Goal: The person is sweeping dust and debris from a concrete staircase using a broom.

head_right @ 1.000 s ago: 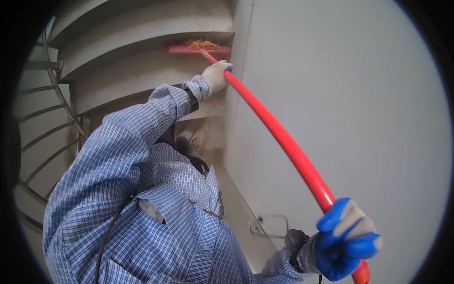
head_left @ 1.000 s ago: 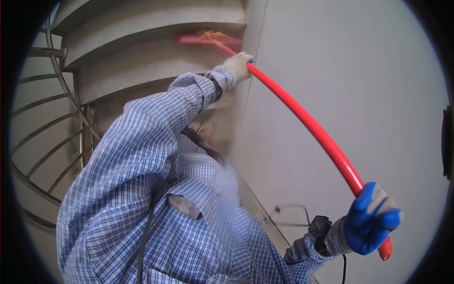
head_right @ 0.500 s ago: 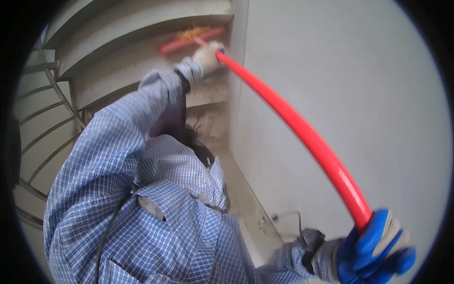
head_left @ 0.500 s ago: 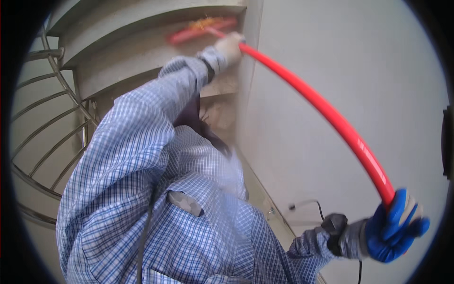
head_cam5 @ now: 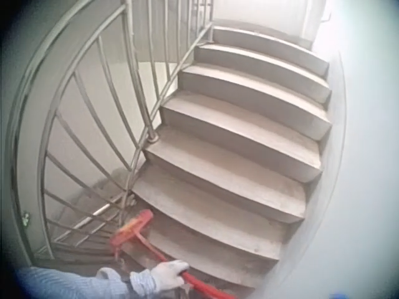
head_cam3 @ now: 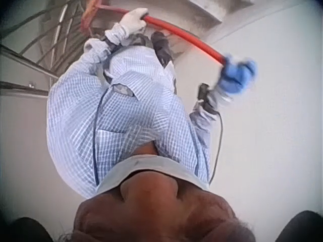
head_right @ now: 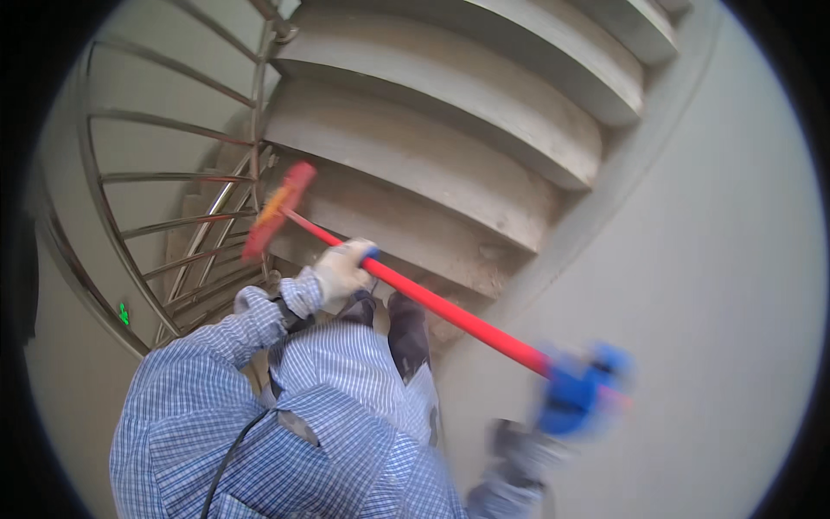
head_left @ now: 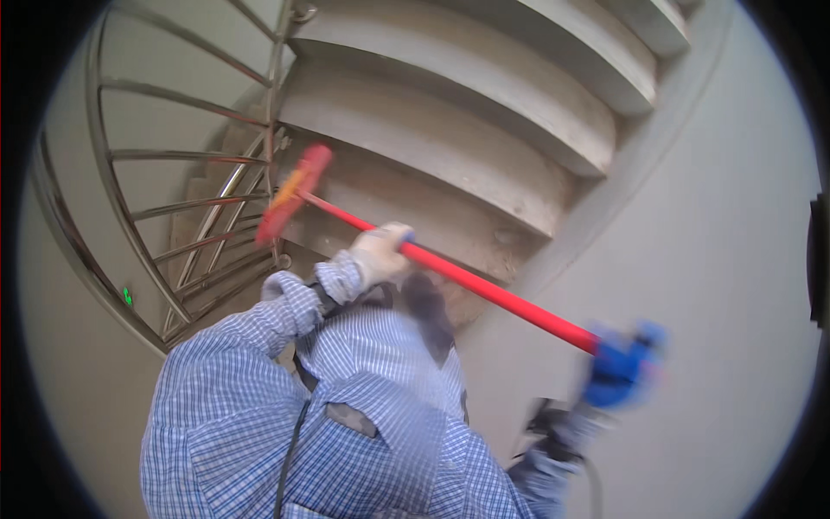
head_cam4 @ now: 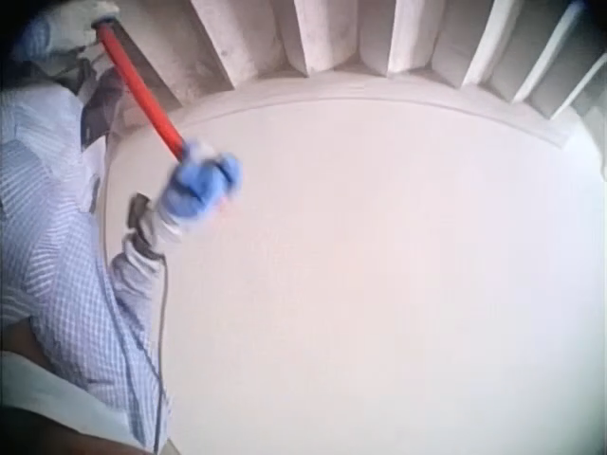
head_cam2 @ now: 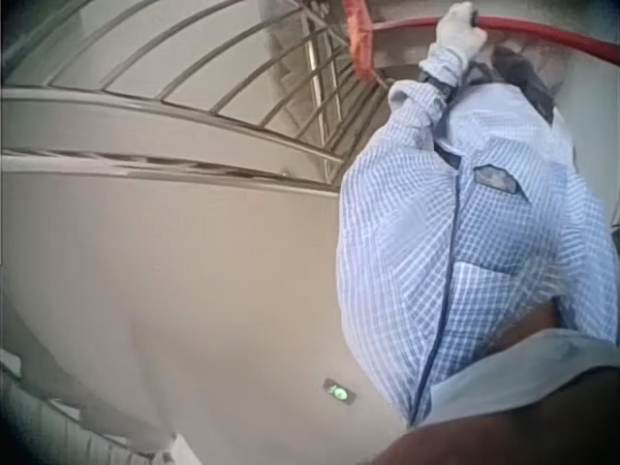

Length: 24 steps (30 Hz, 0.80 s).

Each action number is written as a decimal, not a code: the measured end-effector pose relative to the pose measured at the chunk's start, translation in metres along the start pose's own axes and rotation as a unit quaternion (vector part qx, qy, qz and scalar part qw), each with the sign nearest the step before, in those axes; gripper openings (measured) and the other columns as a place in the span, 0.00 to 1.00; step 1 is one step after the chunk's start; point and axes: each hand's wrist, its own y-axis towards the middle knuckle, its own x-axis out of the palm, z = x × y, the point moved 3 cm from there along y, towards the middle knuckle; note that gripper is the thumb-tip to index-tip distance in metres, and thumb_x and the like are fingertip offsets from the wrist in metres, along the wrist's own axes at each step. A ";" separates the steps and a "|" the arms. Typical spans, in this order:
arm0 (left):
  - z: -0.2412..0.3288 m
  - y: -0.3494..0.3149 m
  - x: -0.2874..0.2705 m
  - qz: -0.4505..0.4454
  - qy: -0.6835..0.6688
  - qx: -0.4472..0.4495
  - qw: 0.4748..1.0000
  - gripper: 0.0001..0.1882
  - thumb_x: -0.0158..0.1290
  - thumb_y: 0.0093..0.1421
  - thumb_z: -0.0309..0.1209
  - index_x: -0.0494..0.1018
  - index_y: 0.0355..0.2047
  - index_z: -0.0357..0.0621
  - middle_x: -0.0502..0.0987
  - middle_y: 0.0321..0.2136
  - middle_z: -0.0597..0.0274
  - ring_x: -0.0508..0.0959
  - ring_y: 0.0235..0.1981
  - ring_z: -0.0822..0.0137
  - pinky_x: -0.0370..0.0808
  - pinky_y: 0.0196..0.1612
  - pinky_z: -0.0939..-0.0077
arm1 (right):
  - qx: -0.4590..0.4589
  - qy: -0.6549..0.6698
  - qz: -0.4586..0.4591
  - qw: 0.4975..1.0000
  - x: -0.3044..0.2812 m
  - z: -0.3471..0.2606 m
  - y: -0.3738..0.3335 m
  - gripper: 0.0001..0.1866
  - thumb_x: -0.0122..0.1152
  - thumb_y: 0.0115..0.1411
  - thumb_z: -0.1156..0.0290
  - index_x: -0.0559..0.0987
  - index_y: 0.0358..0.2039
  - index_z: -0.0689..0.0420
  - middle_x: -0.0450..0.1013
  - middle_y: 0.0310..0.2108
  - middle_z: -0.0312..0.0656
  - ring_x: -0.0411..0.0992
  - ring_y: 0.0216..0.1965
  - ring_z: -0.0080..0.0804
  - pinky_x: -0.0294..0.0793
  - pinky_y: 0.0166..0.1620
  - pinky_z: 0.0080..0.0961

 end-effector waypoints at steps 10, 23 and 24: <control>0.032 0.064 0.020 -0.029 -0.125 -0.083 0.988 0.05 0.53 0.45 0.32 0.72 0.23 0.47 0.76 0.27 0.49 0.77 0.33 0.50 0.72 0.36 0.59 | -0.047 0.015 -0.087 0.995 0.119 -0.047 0.072 0.21 0.44 0.59 0.76 0.66 0.54 0.63 0.64 0.25 0.33 0.61 0.26 0.25 0.66 0.45 0.32; -0.052 0.067 0.017 0.172 -0.064 -0.047 0.982 0.06 0.54 0.46 0.29 0.75 0.27 0.46 0.75 0.31 0.51 0.75 0.36 0.51 0.73 0.39 0.60 | -0.052 -0.195 -0.198 0.959 0.123 -0.018 0.040 0.17 0.50 0.59 0.75 0.67 0.50 0.63 0.68 0.41 0.40 0.69 0.36 0.30 0.68 0.51 0.26; -0.014 0.075 0.049 0.097 -0.100 -0.045 0.989 0.07 0.55 0.45 0.30 0.75 0.27 0.47 0.75 0.32 0.53 0.76 0.36 0.51 0.72 0.39 0.59 | -0.040 -0.202 -0.105 0.973 0.120 -0.045 0.037 0.18 0.49 0.59 0.76 0.67 0.50 0.63 0.69 0.38 0.39 0.69 0.34 0.30 0.69 0.50 0.28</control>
